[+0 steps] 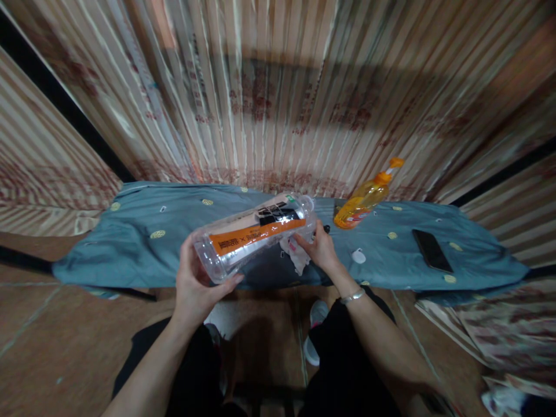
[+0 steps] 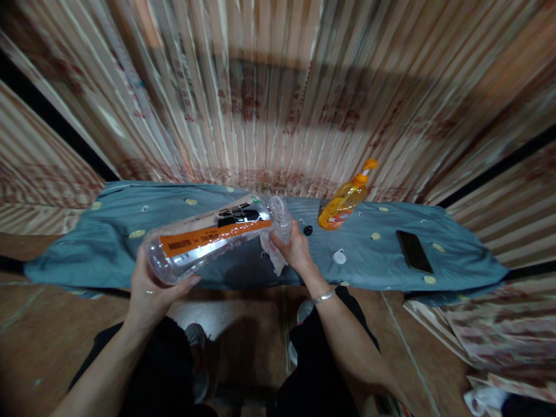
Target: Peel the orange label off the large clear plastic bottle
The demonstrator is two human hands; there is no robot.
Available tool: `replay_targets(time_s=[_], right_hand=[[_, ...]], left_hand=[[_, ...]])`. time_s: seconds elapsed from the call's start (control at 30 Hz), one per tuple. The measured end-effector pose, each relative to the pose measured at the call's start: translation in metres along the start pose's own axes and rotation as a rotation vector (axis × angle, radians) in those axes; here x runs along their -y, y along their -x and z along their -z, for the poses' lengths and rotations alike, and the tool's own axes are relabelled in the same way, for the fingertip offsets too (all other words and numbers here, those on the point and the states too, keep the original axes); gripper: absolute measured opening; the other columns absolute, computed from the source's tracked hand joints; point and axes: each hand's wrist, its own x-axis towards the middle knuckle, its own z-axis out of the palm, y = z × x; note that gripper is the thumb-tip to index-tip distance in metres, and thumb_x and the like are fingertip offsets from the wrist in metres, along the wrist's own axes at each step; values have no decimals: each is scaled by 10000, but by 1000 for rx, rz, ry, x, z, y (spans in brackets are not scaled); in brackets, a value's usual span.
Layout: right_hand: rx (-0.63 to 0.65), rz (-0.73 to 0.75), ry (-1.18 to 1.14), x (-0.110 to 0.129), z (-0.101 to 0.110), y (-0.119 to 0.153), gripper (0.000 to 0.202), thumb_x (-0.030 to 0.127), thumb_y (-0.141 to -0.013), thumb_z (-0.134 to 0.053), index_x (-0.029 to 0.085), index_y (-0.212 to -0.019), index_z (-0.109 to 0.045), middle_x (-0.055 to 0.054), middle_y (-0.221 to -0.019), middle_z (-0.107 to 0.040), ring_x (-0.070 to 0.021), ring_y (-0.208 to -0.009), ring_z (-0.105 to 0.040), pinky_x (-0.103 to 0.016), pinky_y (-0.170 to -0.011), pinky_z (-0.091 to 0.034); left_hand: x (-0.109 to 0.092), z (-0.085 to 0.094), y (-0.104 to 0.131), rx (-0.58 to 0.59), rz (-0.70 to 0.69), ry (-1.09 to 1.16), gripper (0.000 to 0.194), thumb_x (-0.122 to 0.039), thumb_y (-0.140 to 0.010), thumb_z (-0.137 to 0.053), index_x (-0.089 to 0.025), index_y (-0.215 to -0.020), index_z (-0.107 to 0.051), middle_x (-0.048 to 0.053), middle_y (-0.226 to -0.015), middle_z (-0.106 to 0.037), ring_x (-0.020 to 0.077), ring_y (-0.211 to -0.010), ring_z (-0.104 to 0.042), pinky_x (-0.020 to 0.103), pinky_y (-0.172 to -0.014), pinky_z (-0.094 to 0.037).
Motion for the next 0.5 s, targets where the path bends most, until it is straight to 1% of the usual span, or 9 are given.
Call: replay_targets(time_s=[0.07, 0.17, 0.33, 0.5], right_hand=[[1, -8, -1, 1, 1, 0, 586, 535, -771, -693, 188, -1221, -550, -119, -1017, -777, -321, -913, -752, -402, -753, -581], [-2, -29, 18, 3, 1, 0, 580, 528, -762, -692, 189, -1212, -551, -116, -1005, -775, -316, -909, -755, -394, -754, -584], [15, -49, 43, 5, 3, 0, 615, 554, -755, -688, 180, -1221, -543, -118, -987, -772, -327, -910, -751, -397, -730, -579], [22, -43, 34, 5, 4, 0, 610, 556, -760, -704, 173, -1211, -551, -127, -978, -766, -329, -870, -746, -412, -733, -577]], left_hand=[[0, 0, 0, 0, -9, -12, 877, -369, -486, -948, -220, -1240, -528, 124, -1245, -642, 334, -1163, -656, 473, -990, -563], [-1, -1, 0, -3, -25, -17, 848, -361, -493, -944, -215, -1226, -542, 122, -1221, -650, 329, -1142, -663, 469, -977, -571], [1, -1, 1, -6, -2, -17, 873, -386, -491, -947, -217, -1240, -533, 122, -1236, -643, 325, -1147, -663, 464, -980, -571], [3, 0, 1, 5, -18, -11, 874, -381, -493, -952, -199, -1240, -536, 120, -1211, -650, 324, -1125, -671, 464, -970, -575]])
